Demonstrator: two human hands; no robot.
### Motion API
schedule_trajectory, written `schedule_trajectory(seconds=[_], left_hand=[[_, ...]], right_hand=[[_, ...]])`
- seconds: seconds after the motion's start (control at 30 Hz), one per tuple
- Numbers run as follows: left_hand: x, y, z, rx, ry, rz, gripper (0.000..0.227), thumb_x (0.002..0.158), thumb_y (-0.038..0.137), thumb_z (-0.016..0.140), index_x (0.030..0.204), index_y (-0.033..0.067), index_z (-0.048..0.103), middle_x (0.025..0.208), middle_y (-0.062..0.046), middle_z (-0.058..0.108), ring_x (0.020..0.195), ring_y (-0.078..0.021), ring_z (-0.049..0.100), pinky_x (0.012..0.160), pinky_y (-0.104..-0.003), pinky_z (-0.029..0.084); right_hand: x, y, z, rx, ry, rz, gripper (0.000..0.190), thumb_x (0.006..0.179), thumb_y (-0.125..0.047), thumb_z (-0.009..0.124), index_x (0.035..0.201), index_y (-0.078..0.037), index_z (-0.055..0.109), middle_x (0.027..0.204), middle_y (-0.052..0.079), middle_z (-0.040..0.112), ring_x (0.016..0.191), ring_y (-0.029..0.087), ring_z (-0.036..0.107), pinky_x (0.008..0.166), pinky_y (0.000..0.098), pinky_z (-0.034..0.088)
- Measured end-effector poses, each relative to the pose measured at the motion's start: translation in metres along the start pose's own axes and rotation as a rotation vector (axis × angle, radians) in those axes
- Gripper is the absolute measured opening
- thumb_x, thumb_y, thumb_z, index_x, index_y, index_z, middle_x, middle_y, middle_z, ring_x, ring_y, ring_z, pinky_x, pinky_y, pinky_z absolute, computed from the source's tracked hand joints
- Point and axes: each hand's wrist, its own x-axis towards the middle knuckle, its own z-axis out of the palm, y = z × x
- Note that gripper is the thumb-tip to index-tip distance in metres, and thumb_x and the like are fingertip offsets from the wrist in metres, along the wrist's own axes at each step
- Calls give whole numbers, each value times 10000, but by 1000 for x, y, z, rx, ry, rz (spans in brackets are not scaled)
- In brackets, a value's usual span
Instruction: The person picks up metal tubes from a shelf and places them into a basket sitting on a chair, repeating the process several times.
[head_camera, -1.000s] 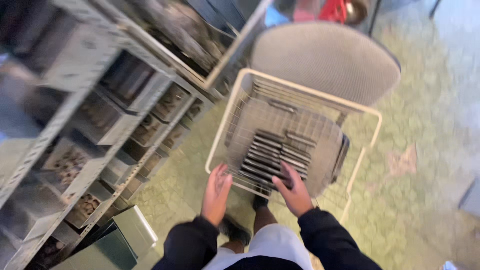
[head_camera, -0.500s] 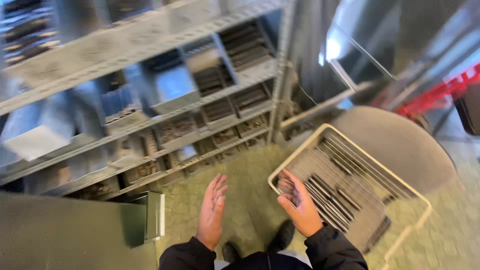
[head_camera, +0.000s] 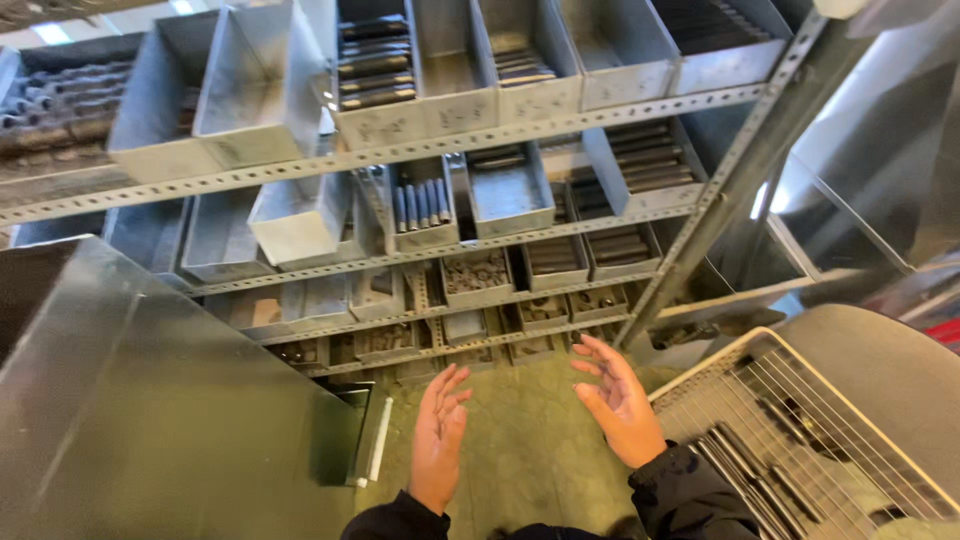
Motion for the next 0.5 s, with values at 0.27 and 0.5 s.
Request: schedule_trajectory(seconds=[0.27,0.5], left_hand=[[11,2,-40,77,-15,-4,760,936,558,589,1592,186,489,1586,-38,637,1341,-208,688,1163,-442,560],[46,18,-26,266,-35,-16,726,931,543,615,1573,217,519,1576,-2,654,1320,-169,684,1144,-412,532]], right_hand=[[20,-7,39,-30,1,-66,769,956,-408,673,1641,-187,400,1635,60,518,1454,249,601,1222,475,568],[57,-15,35,-69,-33,-76,738,969,-426,664,1621,-171,429,1579,53,555,1364,230,637,1148,431,594]])
